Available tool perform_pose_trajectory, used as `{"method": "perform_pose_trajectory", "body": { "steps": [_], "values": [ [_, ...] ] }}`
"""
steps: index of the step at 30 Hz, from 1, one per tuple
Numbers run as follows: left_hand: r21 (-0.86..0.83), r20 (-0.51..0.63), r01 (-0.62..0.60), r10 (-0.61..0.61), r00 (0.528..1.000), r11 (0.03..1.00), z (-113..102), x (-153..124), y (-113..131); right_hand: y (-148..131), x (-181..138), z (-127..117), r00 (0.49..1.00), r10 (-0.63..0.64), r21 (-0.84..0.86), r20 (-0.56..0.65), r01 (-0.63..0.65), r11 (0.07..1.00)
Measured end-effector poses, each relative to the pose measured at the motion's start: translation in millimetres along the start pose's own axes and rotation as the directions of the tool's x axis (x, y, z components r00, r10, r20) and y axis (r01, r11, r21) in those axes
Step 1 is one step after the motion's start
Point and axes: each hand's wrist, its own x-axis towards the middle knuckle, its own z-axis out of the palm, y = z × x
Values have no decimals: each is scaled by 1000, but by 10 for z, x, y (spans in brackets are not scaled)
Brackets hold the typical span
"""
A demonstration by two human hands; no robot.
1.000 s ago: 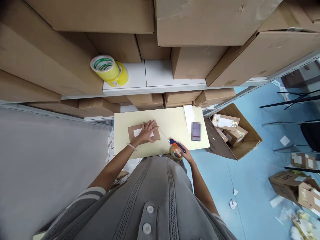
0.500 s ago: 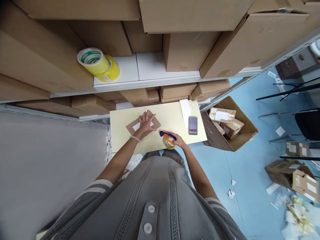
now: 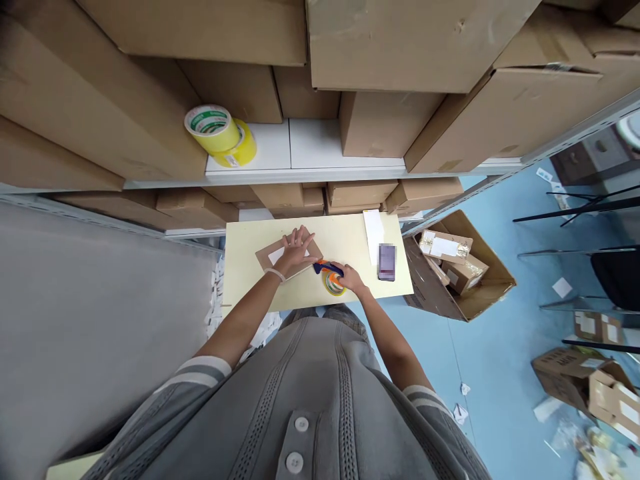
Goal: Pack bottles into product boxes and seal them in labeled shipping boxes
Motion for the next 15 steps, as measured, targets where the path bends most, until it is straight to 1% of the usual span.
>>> {"method": "perform_pose_trajectory", "body": {
  "steps": [2, 3, 5, 6, 7, 9, 11, 14, 15],
  "values": [
    [1, -9, -4, 4, 1000, 1000, -15, -15, 14, -34, 0, 78, 995, 100, 190, -6, -97, 977],
    [1, -10, -5, 5, 1000, 1000, -25, -23, 22, -51, -1, 123, 987, 161, 306, 5, -155, 939],
    [1, -4, -2, 2, 1000, 1000, -48, -35, 40, -84, -2, 201, 959, 276, 509, 60, -267, 818],
    [3, 2, 2, -2, 1000, 1000, -57, -39, 48, -99, -1, 227, 944, 316, 574, 94, -311, 758],
    [6, 8, 9, -9, 1000, 1000, -64, -41, 54, -111, 1, 243, 931, 343, 614, 126, -345, 710],
    [10, 17, 19, -19, 1000, 1000, -70, -39, 59, -133, 7, 245, 912, 370, 644, 176, -391, 657],
    [11, 25, 21, -22, 999, 1000, -73, -35, 60, -155, 7, 230, 900, 379, 647, 216, -423, 635],
    [6, 44, 28, -28, 999, 1000, -84, -33, 57, -202, -16, 244, 861, 371, 626, 349, -509, 591],
    [5, 51, 31, -32, 998, 999, -91, -34, 57, -220, -31, 267, 855, 352, 619, 380, -518, 591]
  ]
}}
